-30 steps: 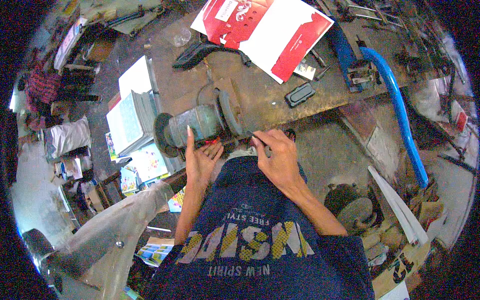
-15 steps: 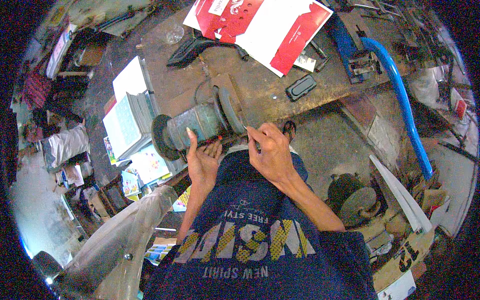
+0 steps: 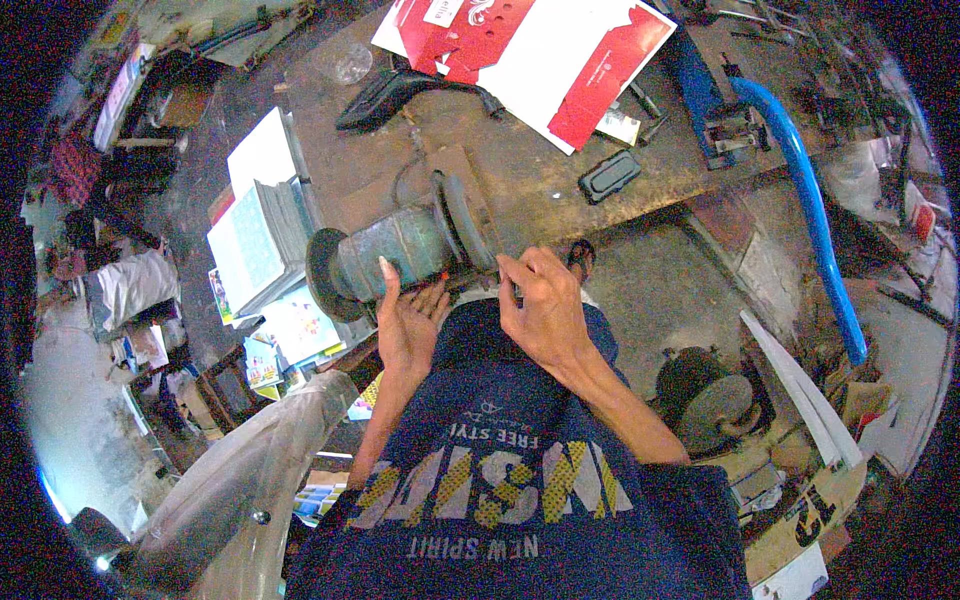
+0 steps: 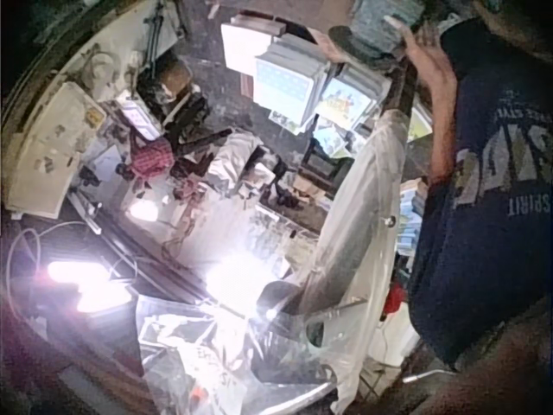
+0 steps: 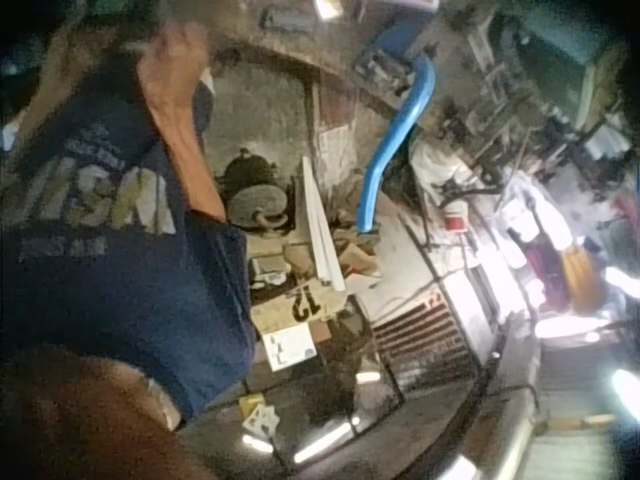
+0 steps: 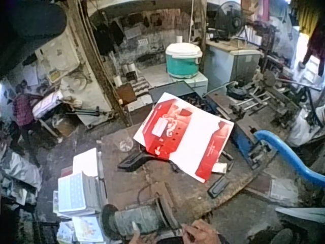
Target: The person assembles a die-cutting form by hammering steel rules into a wooden board, grinding small notches into a rule using a bench grinder, and securing the rule into the board with pliers and a hammer.
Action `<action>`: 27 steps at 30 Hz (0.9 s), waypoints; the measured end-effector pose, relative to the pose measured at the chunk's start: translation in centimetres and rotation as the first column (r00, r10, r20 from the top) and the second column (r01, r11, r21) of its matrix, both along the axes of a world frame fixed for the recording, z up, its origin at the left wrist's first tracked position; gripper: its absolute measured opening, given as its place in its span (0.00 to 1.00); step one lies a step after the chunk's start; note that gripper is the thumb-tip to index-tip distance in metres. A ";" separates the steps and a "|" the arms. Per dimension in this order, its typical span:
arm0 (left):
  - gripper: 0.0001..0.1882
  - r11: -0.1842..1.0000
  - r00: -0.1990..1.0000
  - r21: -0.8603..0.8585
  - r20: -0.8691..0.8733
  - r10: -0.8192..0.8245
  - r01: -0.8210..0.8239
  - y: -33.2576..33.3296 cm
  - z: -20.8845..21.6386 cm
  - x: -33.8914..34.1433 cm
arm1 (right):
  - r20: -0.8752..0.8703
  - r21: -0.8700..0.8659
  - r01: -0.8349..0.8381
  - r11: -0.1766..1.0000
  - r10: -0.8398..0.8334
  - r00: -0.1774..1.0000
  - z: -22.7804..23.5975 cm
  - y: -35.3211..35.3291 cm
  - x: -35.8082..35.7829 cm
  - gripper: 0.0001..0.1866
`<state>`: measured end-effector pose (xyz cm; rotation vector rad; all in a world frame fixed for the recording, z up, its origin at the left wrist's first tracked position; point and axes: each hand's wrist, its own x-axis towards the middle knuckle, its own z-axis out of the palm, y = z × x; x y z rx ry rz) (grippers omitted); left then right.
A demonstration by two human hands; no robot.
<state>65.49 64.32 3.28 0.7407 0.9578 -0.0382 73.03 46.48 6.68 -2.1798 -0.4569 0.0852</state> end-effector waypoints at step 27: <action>0.47 0.996 0.998 0.071 0.022 -0.062 0.060 -0.3 0.4 0.0 | 0.035 0.007 0.064 0.998 -0.064 0.997 0.3 1.6 -1.0 0.14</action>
